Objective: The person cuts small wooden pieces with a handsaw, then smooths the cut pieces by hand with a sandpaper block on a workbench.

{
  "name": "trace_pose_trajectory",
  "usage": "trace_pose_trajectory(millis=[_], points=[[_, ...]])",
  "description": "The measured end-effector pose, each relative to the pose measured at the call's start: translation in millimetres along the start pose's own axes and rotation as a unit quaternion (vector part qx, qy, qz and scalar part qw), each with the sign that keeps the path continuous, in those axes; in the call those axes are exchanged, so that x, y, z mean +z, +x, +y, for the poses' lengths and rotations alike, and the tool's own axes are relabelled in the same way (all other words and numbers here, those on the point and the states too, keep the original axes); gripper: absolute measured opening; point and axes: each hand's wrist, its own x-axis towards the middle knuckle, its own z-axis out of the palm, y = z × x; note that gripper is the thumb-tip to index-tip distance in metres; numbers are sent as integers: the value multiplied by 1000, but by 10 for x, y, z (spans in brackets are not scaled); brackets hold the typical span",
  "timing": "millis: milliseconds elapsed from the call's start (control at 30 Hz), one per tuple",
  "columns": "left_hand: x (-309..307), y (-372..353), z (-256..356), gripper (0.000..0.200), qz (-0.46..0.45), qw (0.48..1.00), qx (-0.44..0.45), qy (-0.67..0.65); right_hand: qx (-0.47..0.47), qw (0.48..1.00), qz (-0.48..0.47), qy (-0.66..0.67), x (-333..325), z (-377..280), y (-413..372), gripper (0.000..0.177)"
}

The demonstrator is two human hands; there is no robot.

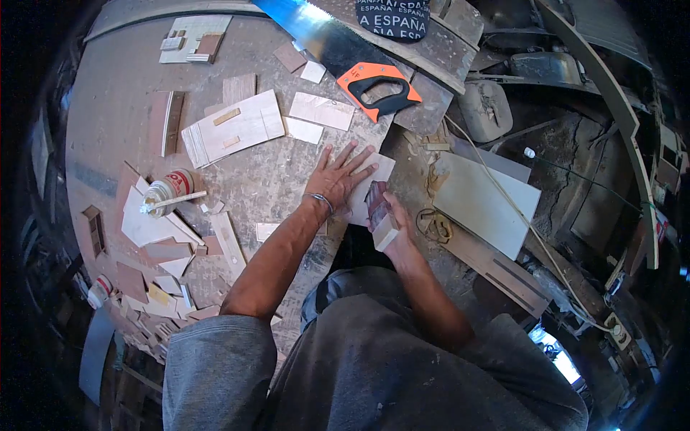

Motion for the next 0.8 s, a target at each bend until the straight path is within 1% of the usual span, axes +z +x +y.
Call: trace_pose_trajectory(millis=[33,67,100,133,167,267,300,367,400,467,500,567,600,700,800], points=[[68,7,-19,94,31,999,3,13,-12,1000,11,-16,55,-20,-3,54],[183,5,-28,93,60,998,4,24,8,999,4,-32,28,-41,62,55],[171,-14,-11,92,91,995,4,34,27,998,-4,-52,-27,-129,127,56],[162,-28,15,92,70,997,-3,33,47,996,-9,-71,-98,-173,155,57],[143,-31,40,92,48,998,-8,33,-9,995,-67,-77,-186,-154,125,60],[-47,-83,109,92,-7,1000,-24,13,-1,996,-47,-82,-209,-148,182,65],[-96,-71,109,92,-20,999,-30,4,-15,992,-42,-119,-193,-226,129,66],[74,-48,106,92,13,999,-29,17,-36,980,-29,-192,-204,-392,-61,69],[134,-27,99,92,30,999,-29,22,-45,976,-18,-211,-252,-453,-26,69],[78,-58,133,91,9,999,-35,21,-55,967,7,-247,-449,-484,90,68],[39,-48,125,91,0,999,-38,23,-64,977,-67,-193,-547,-439,205,60],[112,-35,138,91,16,999,-41,31,-48,981,-141,-128,-621,-140,704,57],[135,-25,132,92,24,998,-42,37,-39,979,-179,-93,-559,-17,861,56],[61,-41,145,86,-10,999,-53,-1,9,995,-90,42,-96,170,720,37],[2,-68,140,83,-12,999,-48,4,37,994,-80,57,-24,139,541,34]])
